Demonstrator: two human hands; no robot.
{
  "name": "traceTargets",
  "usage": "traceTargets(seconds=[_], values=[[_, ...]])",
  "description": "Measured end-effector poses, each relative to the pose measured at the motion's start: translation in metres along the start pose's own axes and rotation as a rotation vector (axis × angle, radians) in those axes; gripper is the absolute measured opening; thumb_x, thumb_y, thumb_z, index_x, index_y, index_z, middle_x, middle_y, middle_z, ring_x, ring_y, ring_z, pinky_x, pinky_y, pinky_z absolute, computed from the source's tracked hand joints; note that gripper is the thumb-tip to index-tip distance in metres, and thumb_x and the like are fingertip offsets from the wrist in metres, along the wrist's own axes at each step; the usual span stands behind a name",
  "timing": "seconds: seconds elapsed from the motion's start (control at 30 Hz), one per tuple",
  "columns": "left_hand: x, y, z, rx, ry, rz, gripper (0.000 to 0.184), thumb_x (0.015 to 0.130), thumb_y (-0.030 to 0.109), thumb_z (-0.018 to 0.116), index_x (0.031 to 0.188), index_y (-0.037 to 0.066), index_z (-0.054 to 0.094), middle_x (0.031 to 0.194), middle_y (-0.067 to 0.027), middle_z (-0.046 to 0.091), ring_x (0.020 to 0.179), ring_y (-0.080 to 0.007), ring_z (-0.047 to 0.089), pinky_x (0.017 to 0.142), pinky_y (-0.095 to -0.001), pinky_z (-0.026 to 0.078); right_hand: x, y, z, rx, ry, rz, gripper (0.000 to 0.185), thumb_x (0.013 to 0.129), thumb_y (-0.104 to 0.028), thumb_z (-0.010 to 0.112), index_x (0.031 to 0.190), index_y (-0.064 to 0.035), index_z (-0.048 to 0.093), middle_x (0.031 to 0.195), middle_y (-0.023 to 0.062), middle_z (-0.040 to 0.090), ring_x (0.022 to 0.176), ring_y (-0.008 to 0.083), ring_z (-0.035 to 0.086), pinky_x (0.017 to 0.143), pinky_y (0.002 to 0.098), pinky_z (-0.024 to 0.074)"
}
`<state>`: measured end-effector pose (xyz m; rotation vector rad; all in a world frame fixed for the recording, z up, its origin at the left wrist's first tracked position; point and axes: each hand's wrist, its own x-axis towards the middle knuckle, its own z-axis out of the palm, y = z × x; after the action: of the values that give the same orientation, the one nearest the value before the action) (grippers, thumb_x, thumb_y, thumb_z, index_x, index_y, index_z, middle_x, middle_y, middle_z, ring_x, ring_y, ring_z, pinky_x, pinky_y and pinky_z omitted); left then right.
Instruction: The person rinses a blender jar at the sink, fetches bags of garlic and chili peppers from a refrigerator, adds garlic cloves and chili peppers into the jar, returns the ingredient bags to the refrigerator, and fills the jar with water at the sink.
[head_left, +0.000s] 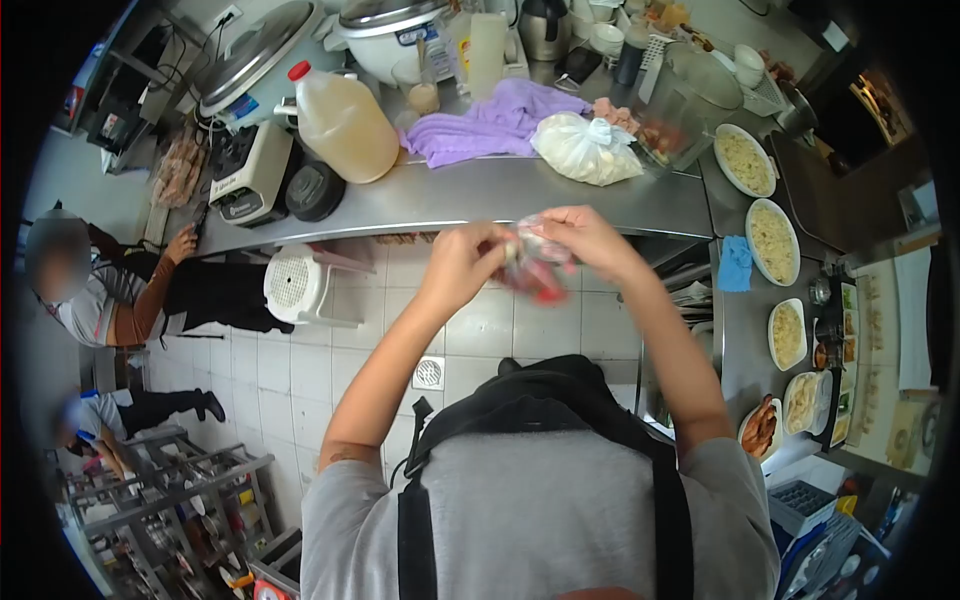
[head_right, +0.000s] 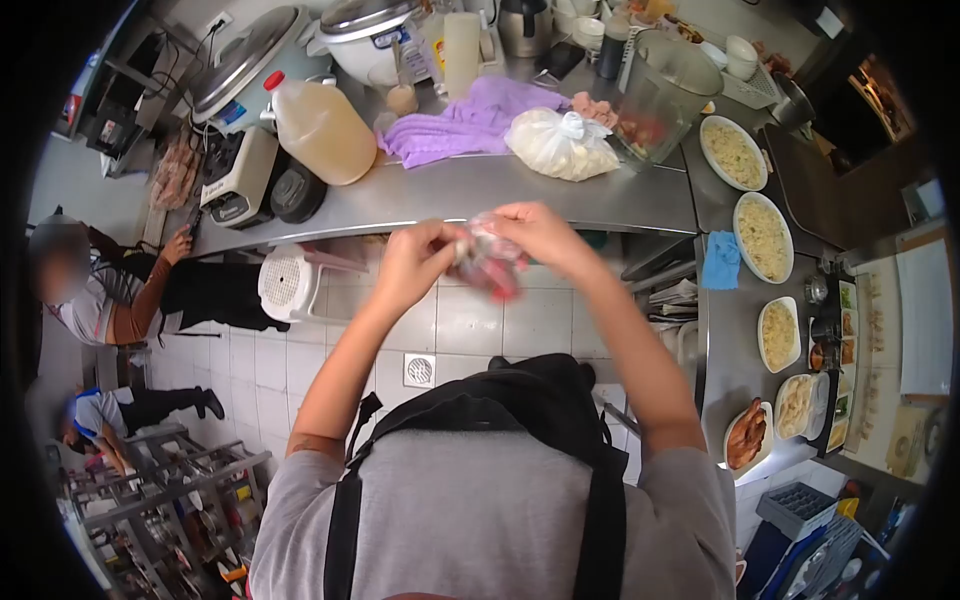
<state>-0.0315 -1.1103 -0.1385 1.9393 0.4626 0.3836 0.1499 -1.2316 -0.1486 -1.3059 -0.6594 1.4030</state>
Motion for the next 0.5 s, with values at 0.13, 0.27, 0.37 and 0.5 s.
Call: traceTargets(seconds=[0.13, 0.27, 0.37, 0.5], values=[[0.024, -0.037, 0.021, -0.112, 0.305, -0.098, 0.021, 0.084, 0.005, 0.057, 0.103, -0.003, 0.064, 0.077, -0.0026, 0.064, 0.064, -0.0069, 0.057, 0.056, -0.0207, 0.045, 0.021, 0.045, 0.046, -0.078, 0.432, -0.289, 0.023, 0.091, -0.013, 0.055, 0.109, -0.001, 0.062, 0.079, 0.0042, 0.064, 0.06, 0.0087, 0.058, 0.048, 0.0222, 0.0455], [0.032, -0.063, 0.034, -0.48, 0.278, -0.35, 0.027, 0.086, 0.003, 0.049, 0.109, -0.001, 0.062, 0.086, -0.0062, 0.064, 0.066, -0.0103, 0.059, 0.057, -0.023, 0.048, 0.031, 0.046, 0.046, -0.779, 0.541, -0.807, 0.029, 0.076, -0.011, 0.067, 0.104, -0.0049, 0.064, 0.087, 0.0115, 0.067, 0.072, 0.024, 0.064, 0.062, 0.0321, 0.0511], [0.042, -0.073, 0.046, -0.749, 0.271, -0.46, 0.029, 0.087, 0.003, 0.046, 0.112, -0.003, 0.06, 0.093, -0.0113, 0.064, 0.07, -0.0139, 0.062, 0.059, -0.0244, 0.053, 0.043, 0.041, 0.028, -0.929, 0.511, -0.772, 0.03, 0.066, -0.013, 0.071, 0.094, -0.0062, 0.064, 0.087, 0.0121, 0.065, 0.076, 0.0294, 0.062, 0.065, 0.0374, 0.0511], [0.061, -0.069, 0.061, -0.6, 0.329, -0.426, 0.023, 0.088, 0.006, 0.049, 0.106, -0.005, 0.059, 0.088, -0.0122, 0.064, 0.071, -0.0146, 0.064, 0.058, -0.0265, 0.054, 0.065, 0.038, -0.007, -0.956, 0.441, -0.765, 0.024, 0.066, -0.011, 0.066, 0.089, -0.0064, 0.061, 0.078, 0.0111, 0.062, 0.073, 0.0301, 0.061, 0.065, 0.0394, 0.0503]])
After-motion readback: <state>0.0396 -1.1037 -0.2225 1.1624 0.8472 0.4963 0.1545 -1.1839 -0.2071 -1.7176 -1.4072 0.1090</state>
